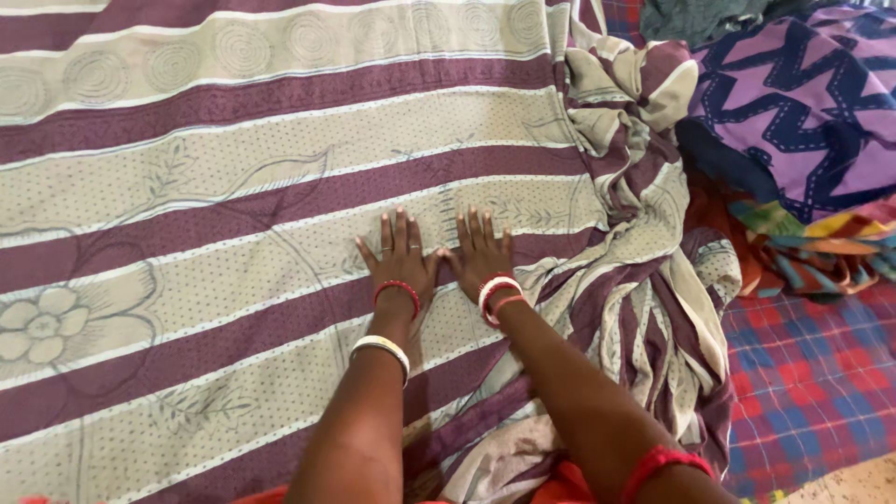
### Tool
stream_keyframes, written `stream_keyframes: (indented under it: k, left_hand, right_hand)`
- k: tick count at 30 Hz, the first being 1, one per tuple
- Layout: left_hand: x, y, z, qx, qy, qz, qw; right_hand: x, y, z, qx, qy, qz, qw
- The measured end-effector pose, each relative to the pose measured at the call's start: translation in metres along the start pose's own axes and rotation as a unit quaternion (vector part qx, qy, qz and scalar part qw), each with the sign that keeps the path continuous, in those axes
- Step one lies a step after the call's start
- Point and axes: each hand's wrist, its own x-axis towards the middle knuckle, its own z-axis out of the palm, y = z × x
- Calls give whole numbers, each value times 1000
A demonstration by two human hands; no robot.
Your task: The person smooths and folds a striped bed sheet on a bed. They repeatedly press down to flatten wrinkles, fold edges, and roll the sheet along the bed frame. The hands remain visible throughout, manipulating the sheet without tools.
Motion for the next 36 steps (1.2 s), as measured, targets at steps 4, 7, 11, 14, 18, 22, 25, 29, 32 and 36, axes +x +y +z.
stream_keyframes:
  k: [4,7,11,14,18,22,25,29,32,36]
  left_hand:
    - [5,13,4,-19,-8,16,1000]
    - [6,20,2,-17,-2,24,1000]
    - [7,25,-1,10,-11,17,1000]
    - [7,25,2,43,-19,18,999]
    - [13,28,6,40,-7,26,999]
    - [20,34,14,8,-3,45,999]
    - [24,38,19,-5,-40,63,997]
    - [17,23,18,2,-15,53,998]
    - [13,6,14,12,9,29,999]
    - [9,-7,6,36,34,6,999]
  right_hand:
    - [-6,72,6,-39,-35,57,997]
    - [-15,150,8,-70,-57,132,987]
    - [-20,192,21,-46,12,165,985]
    - [-11,169,28,-14,16,209,978]
    - [-7,97,26,-64,-49,151,985]
    - [-16,24,31,-40,92,-37,994]
    - [-17,25,23,-83,1,-69,994]
    - [-17,91,4,20,34,-11,999]
    - [-20,154,-5,-27,-33,89,995]
    - [-11,176,2,-12,22,145,989]
